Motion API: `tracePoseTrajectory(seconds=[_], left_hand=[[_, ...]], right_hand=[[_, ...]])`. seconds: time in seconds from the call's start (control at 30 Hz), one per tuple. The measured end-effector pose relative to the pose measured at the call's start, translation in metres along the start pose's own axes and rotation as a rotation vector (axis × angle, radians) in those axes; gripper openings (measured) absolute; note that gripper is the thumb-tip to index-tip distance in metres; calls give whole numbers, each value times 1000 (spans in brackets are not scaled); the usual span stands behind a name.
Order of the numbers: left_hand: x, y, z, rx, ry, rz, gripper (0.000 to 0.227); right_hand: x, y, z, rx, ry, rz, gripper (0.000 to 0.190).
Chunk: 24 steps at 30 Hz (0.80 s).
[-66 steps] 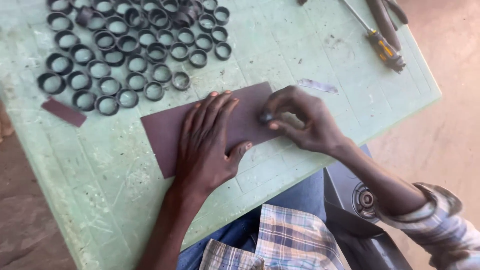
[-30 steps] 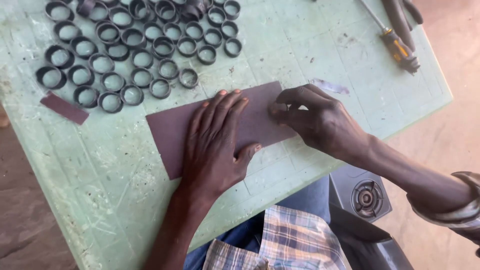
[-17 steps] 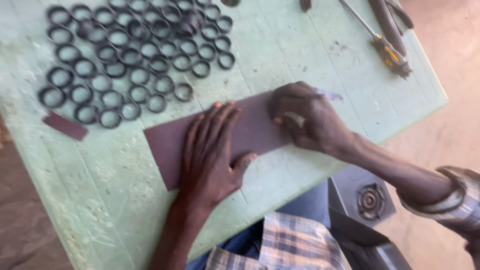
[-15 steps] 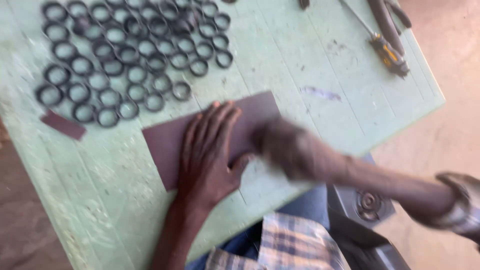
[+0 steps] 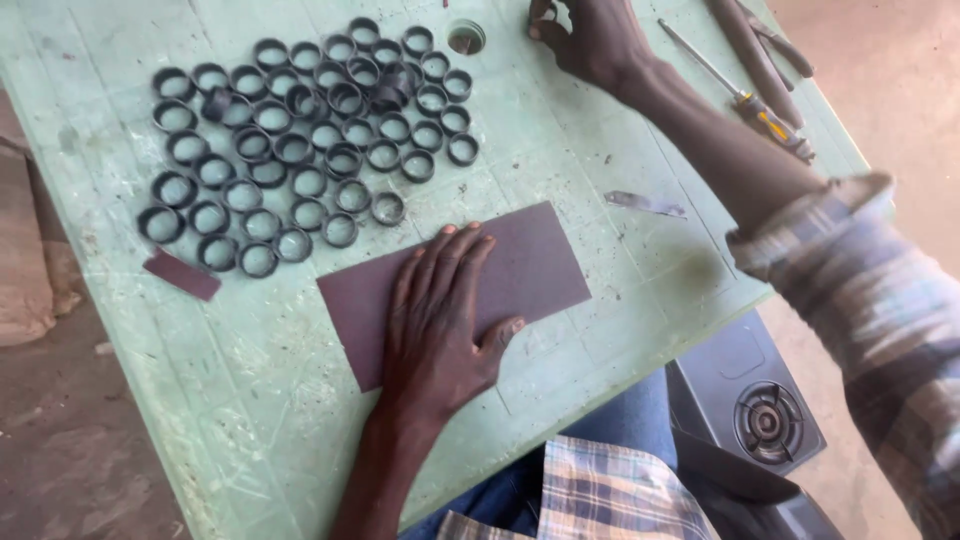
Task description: Sanding the edges of small black rings using a piece of sandpaper on a table.
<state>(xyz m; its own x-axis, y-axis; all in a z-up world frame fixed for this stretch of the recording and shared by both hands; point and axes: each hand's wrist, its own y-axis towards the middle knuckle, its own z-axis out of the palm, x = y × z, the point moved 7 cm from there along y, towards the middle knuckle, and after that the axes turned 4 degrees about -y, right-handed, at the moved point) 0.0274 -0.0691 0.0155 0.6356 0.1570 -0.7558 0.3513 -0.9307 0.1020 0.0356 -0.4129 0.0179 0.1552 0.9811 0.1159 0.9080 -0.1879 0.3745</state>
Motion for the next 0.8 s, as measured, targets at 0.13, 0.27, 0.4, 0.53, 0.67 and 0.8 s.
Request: tracePoseTrajectory(seconds=[0.13, 0.27, 0.4, 0.53, 0.67, 0.8], left_hand=[[8, -2, 3, 11, -25, -24, 88], [4, -3, 11, 24, 10, 12, 89], [6, -6, 8, -41, 2, 48, 87], [6, -5, 5, -55, 13, 59, 86], [4, -5, 11, -25, 65, 78, 87], [2, -9, 9, -18, 99, 86, 82]], right_hand=[[90, 10, -37, -33, 183, -90, 18], [97, -12, -11, 32, 142, -173, 17], [98, -53, -44, 70, 108, 245, 7], [169, -108, -75, 192, 301, 238, 25], [198, -140, -75, 237, 330, 112, 25], [209, -136, -73, 245, 545, 151, 19]])
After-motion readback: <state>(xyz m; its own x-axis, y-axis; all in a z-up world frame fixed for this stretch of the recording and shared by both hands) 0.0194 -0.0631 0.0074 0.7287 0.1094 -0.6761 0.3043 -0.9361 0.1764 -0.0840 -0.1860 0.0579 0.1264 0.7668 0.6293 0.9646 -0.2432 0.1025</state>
